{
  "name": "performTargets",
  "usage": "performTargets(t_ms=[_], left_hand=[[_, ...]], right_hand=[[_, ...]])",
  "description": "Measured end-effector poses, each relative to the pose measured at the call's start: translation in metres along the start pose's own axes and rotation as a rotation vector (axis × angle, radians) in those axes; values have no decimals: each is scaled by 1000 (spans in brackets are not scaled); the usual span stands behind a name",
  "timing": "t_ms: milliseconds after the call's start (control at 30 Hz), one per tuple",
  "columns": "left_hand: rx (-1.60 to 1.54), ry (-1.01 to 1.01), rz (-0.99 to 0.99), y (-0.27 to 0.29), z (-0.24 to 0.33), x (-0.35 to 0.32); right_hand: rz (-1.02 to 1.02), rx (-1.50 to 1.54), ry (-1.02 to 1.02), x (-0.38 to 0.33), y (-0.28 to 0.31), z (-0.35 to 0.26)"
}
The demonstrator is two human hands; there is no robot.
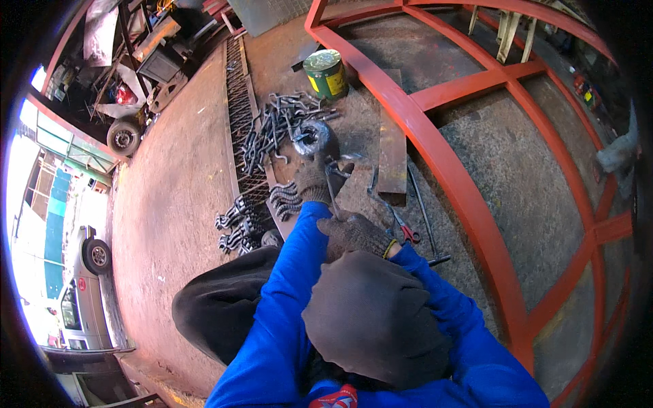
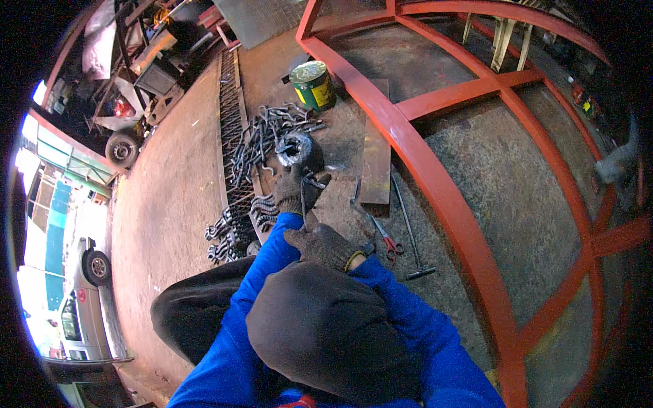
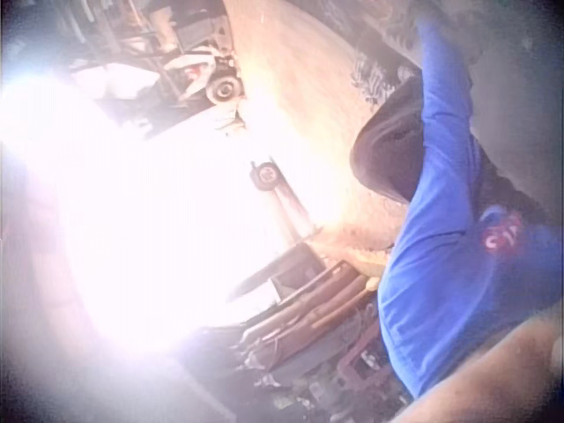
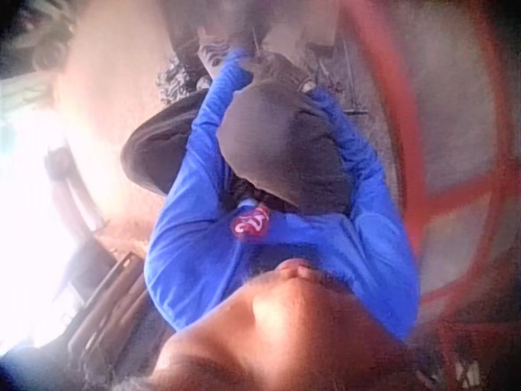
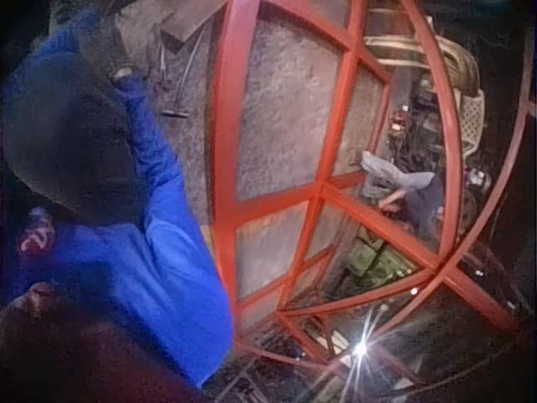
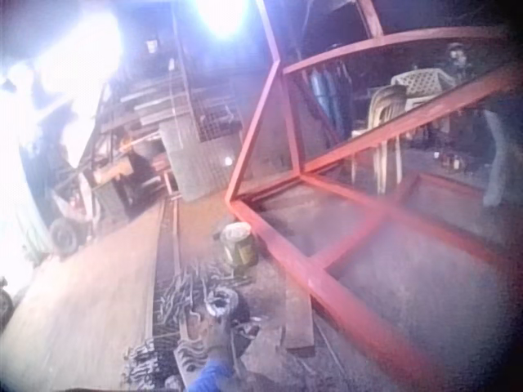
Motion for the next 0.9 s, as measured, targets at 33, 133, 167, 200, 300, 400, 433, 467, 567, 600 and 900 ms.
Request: performTargets(t_ms=[33,133,167,200,300,400,433,467,567,600,900], left_hand=[[-8,-32,33,2,-2,-1],[-72,-106,212,7,-3,-5],[-61,-99,243,7,-3,-7],[-50,-92,274,7,-3,-9],[4,-18,179,9,-4,-11],[64,48,218,7,0,-12],[40,31,249,6,3,-11],[23,25,274,6,2,-13],[59,6,270,4,1,-12],[66,2,247,2,5,-11],[251,51,21,-22,-25,10]], right_hand=[[49,18,75,-3,-1,3],[118,662,-493,-20,-25,43],[121,686,-537,-22,-24,41],[107,665,-589,-24,-21,37],[24,507,-751,-30,-5,21],[133,522,-589,-37,-6,35],[107,379,-510,-39,-4,37],[-43,38,-386,-43,-5,32],[-182,-301,-183,-56,-15,32],[-175,-307,-158,-60,-14,32],[-149,-167,-138,-48,-10,-19]])
Point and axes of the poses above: each hand's wrist, its own x-axis towards the middle knuckle, its own y-axis out of the back of the hand, z = x × y, the point moved 8 cm from there along x, towards the middle knuckle, and after that the axes turned 7 degrees about y, right-handed, at the moved point
